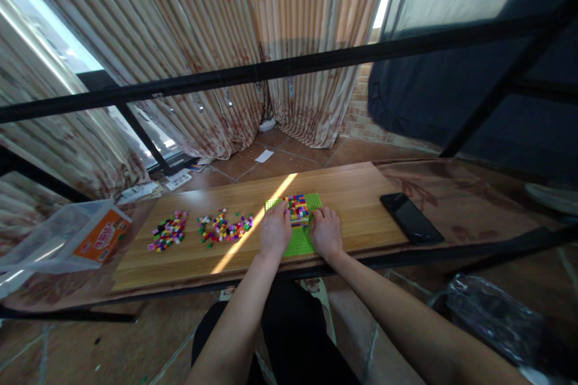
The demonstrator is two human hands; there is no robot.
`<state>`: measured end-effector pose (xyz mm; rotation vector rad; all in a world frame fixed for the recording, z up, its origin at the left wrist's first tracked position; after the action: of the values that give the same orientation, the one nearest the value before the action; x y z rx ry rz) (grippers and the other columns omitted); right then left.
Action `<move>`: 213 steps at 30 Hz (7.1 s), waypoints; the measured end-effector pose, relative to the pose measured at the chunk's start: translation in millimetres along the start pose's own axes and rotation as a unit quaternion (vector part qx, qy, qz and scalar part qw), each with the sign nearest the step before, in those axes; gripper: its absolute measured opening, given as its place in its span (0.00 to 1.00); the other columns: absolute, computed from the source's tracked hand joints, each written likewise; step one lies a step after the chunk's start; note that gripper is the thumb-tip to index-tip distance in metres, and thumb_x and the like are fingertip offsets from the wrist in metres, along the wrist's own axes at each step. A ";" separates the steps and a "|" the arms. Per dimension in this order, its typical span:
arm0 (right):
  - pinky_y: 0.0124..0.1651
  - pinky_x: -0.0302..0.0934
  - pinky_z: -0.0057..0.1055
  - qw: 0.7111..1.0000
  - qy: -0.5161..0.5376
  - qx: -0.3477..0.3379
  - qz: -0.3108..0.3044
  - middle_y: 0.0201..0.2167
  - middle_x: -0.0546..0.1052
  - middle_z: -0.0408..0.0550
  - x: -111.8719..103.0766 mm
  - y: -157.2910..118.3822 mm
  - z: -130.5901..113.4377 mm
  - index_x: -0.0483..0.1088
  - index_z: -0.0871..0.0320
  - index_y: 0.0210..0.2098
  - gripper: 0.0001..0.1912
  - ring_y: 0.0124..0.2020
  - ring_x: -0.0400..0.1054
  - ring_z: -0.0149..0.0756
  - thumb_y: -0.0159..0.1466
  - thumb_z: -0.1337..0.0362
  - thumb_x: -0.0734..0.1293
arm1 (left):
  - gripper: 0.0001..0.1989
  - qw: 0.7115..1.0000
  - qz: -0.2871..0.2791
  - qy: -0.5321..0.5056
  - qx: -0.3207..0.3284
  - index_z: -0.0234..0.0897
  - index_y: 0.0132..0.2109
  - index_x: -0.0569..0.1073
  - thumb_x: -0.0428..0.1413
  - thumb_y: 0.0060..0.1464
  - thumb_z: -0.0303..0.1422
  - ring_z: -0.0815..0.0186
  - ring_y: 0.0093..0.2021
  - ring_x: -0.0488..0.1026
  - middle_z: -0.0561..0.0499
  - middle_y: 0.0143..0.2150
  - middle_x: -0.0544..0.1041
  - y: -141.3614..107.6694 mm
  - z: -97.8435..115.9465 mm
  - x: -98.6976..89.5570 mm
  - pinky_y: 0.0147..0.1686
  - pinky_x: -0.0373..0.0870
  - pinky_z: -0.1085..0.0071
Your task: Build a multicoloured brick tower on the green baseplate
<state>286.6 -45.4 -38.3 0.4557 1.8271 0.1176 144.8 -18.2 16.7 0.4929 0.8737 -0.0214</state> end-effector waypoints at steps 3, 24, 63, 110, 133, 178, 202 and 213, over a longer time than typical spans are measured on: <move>0.47 0.50 0.35 1.000 0.003 0.000 0.001 0.42 0.71 0.54 0.6 0.2 0.4 0.71 0.60 0.42 0.12 0.46 0.59 0.43 0.64 0.71 0.58 | 0.10 0.999 0.005 -0.030 -0.025 0.36 0.46 0.73 0.51 0.58 0.28 0.63 0.42 0.75 0.46 0.41 0.78 3.2 -3.3 -3.1 0.45 0.69 0.66; 0.48 0.51 0.36 1.000 0.007 -0.005 0.007 0.42 0.71 0.54 1.3 0.1 1.7 0.71 0.60 0.42 0.12 0.46 0.59 0.43 0.64 0.70 0.57 | 0.11 0.998 -0.015 0.013 -0.066 0.37 0.35 0.78 0.51 0.58 0.32 0.63 0.40 0.73 0.47 0.37 0.78 17.0 19.1 1.6 0.42 0.66 0.70; 0.48 0.50 0.36 1.000 0.009 -0.007 0.001 0.42 0.71 0.55 0.0 0.3 1.3 0.71 0.60 0.42 0.12 0.46 0.58 0.43 0.64 0.70 0.57 | 0.09 0.984 -0.016 0.033 -0.176 0.40 0.34 0.79 0.54 0.53 0.32 0.61 0.37 0.75 0.48 0.35 0.80 24.4 25.3 0.1 0.38 0.65 0.68; 0.46 0.56 0.37 0.980 -0.150 -0.120 0.048 0.41 0.74 0.59 27.6 2.6 38.0 0.70 0.62 0.38 0.13 0.41 0.65 0.46 0.63 0.66 0.56 | 0.12 0.922 0.049 0.130 -0.360 0.40 0.45 0.75 0.51 0.57 0.30 0.60 0.44 0.75 0.44 0.48 0.76 -64.8 -164.2 -103.5 0.42 0.69 0.67; 0.45 0.58 0.41 0.997 0.026 -0.066 0.039 0.38 0.73 0.58 18.7 7.9 26.5 0.72 0.61 0.36 0.13 0.41 0.64 0.46 0.60 0.67 0.57 | 0.08 0.863 0.112 -0.396 -0.294 0.35 0.34 0.73 0.57 0.49 0.35 0.71 0.24 0.68 0.54 0.26 0.72 -91.2 -72.2 -73.4 0.26 0.64 0.74; 0.44 0.62 0.39 0.949 0.291 -0.122 0.000 0.34 0.76 0.48 -50.4 40.5 -20.7 0.79 0.52 0.31 0.10 0.37 0.68 0.38 0.58 0.54 0.69 | 0.13 0.797 0.007 -0.487 -0.357 0.34 0.31 0.71 0.63 0.40 0.36 0.73 0.21 0.68 0.52 0.25 0.76 -116.3 -38.7 -41.6 0.24 0.65 0.76; 0.50 0.61 0.44 0.972 0.166 -0.143 0.085 0.46 0.74 0.50 -37.1 31.2 -21.3 0.78 0.51 0.35 0.10 0.46 0.64 0.43 0.59 0.53 0.69 | 0.12 0.786 0.009 -0.470 -0.400 0.35 0.32 0.72 0.62 0.42 0.38 0.71 0.22 0.69 0.52 0.26 0.77 -119.8 -57.7 -47.1 0.24 0.65 0.75; 0.48 0.64 0.42 0.958 0.284 -0.031 0.031 0.44 0.75 0.53 -39.3 47.9 -31.4 0.77 0.56 0.36 0.16 0.44 0.69 0.42 0.58 0.52 0.68 | 0.12 0.787 0.011 -0.470 -0.398 0.34 0.31 0.72 0.62 0.41 0.37 0.72 0.21 0.67 0.53 0.24 0.75 -119.4 -60.0 -43.0 0.22 0.64 0.75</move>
<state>278.2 -11.0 21.5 0.4651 2.3647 0.3790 47.3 -106.7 -32.2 -0.3290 -0.1634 0.1153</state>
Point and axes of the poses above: each hand's wrist, its own y-axis towards the middle knuckle, its own x-axis out of the palm, z = x × y, the point moved 1 cm from there along y, towards the middle knuckle
